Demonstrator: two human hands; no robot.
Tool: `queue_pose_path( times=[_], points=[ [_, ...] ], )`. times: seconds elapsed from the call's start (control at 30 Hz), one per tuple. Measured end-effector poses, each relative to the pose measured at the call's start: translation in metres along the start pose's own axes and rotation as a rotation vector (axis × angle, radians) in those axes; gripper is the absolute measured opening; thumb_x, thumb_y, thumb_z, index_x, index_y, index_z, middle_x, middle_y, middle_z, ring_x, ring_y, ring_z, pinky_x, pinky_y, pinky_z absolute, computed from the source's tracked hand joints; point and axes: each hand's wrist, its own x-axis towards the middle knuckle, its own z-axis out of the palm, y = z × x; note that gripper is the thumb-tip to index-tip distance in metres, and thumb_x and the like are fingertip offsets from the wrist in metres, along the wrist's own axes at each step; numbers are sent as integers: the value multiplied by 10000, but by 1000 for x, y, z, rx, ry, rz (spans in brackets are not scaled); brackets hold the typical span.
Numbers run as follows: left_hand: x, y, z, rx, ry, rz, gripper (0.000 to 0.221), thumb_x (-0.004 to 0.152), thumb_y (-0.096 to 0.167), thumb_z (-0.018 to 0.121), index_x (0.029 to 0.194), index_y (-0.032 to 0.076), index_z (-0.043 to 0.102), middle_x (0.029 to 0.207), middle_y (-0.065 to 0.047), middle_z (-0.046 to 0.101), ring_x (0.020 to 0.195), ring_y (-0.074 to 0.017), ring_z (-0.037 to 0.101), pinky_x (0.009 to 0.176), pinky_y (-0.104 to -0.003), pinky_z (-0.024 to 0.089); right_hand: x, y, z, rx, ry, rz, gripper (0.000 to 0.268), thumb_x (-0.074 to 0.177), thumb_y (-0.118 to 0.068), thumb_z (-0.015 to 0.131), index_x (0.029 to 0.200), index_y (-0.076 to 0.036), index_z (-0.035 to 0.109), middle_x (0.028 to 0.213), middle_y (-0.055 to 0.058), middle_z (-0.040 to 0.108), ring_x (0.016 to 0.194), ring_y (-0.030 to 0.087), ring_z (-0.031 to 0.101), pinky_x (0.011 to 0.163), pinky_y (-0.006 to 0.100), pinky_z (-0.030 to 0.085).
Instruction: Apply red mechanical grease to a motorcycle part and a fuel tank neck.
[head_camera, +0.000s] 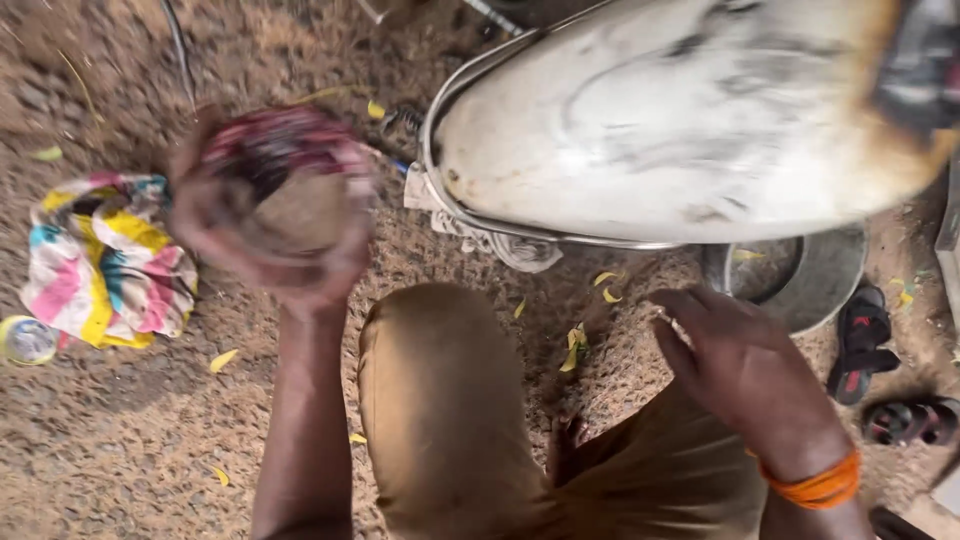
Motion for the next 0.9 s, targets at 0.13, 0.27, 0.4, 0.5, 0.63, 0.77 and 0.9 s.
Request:
queue_pose_path(
  times=[0.13, 0.27, 0.4, 0.5, 0.63, 0.77, 0.9],
  points=[
    [34, 77, 36, -325, -457, 125, 819, 805, 238, 942, 1439, 149, 433, 1374, -81, 544, 1233, -293, 555, 1133, -420, 490, -32, 23, -12, 20, 332, -262, 265, 845, -155, 759, 1077, -42, 695, 1080, 154, 727, 975, 325, 699, 826, 437, 584],
    [52, 179, 70, -110, -679, 321, 811, 778, 207, 875, 1426, 67, 410, 1279, -109, 590, 1160, -318, 631, 1223, -533, 365, -66, 57, -32, 139, 641, -424, 289, 831, -95, 770, 1091, -30, 664, 1184, 137, 705, 1113, 292, 673, 935, 428, 571],
    [59, 269, 105, -67, -907, 355, 897, 653, 198, 861, 1438, 66, 449, 1201, -121, 676, 1115, -295, 670, 1215, -557, 328, -101, 104, -57, 254, 867, -481, 345, 833, -77, 807, 1104, -62, 593, 1271, 99, 685, 1209, 286, 636, 1034, 411, 524],
    [67, 315, 129, -17, -1033, 448, 968, 572, 215, 855, 1432, 58, 439, 1204, -147, 679, 1143, -326, 665, 1206, -564, 322, -112, 138, -67, 265, 971, -552, 404, 837, -126, 831, 1126, -72, 554, 1303, 84, 689, 1209, 274, 625, 1039, 415, 480],
    [64, 348, 145, 115, -1166, 609, 1082, 514, 264, 878, 1465, 20, 422, 1227, -183, 663, 1116, -337, 665, 1196, -586, 289, -114, 155, -80, 342, 918, -644, 368, 861, -95, 818, 1085, -68, 527, 1258, 87, 724, 1191, 212, 655, 1011, 415, 462],
    [63, 362, 166, 166, -1283, 567, 1066, 556, 240, 882, 1478, -7, 408, 1228, -206, 639, 1108, -338, 653, 1200, -584, 275, -85, 173, -51, 524, 1125, -549, 325, 859, -32, 783, 1092, -114, 571, 1211, 74, 737, 1088, 161, 661, 965, 345, 521],
    [51, 351, 187, 136, -1276, 538, 1021, 583, 231, 887, 1463, 34, 407, 1315, -168, 649, 1205, -301, 639, 1209, -578, 234, -75, 172, -51, 653, 1218, -333, 370, 934, 10, 793, 1221, -73, 574, 1174, 96, 734, 1059, 189, 708, 897, 301, 565]
  ],
)
